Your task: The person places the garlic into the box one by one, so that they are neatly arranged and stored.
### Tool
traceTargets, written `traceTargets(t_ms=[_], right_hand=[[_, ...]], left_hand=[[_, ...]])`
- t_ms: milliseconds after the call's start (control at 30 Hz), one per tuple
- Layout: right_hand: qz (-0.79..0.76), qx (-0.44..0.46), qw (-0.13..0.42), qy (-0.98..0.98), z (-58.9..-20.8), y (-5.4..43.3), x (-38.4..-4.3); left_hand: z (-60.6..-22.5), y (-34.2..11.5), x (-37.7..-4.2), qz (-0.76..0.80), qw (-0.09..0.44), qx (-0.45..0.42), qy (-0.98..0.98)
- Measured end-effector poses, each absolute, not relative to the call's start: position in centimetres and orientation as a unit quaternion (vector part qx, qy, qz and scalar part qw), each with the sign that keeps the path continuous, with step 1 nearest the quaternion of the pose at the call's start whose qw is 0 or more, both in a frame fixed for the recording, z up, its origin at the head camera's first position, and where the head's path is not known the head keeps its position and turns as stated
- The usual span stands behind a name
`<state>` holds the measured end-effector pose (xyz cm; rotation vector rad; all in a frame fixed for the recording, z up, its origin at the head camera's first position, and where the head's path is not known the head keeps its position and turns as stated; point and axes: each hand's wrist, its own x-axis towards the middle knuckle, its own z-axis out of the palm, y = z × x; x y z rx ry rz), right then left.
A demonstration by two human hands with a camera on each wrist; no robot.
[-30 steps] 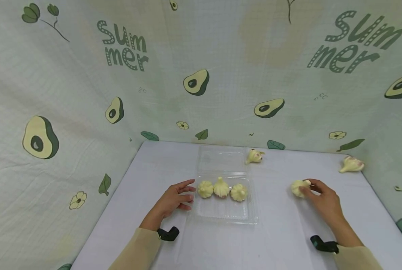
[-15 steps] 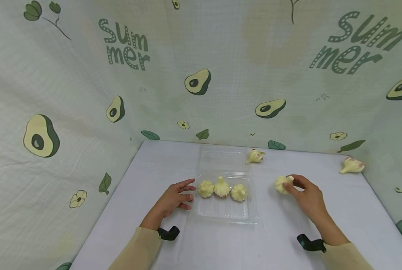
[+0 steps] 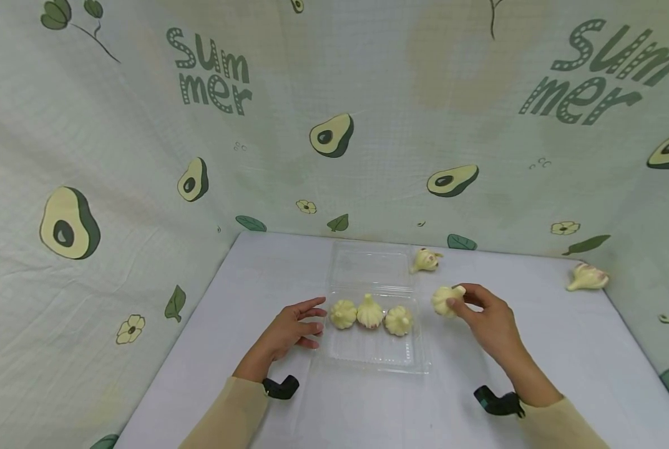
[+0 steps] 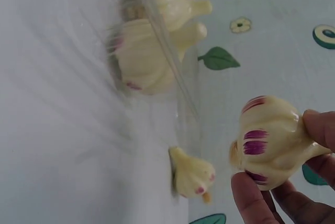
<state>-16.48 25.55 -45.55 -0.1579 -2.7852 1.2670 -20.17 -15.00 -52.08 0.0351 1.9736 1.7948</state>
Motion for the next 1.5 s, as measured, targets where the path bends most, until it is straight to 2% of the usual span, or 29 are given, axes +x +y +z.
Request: traceTargets(t_ms=[567,1067,1500], right_hand=[[0.494,0.022,0.038,-0.868,-44.7,19.5,-15.6],[0.506,0.068,0.006,-0.860,-48.5,11.7,-14.9],[0.469,0.106,0.017,-0.877,-50.4,9.1,-15.0]], left_hand=[[-51.8,-15.1,-20.0,0.655,0.240,0.022,0.716],[-51.9,-15.2,-20.0,0.655,0.238,0.030,0.717],[-51.8,-15.2,-20.0,0.654,0.238,0.025,0.718]])
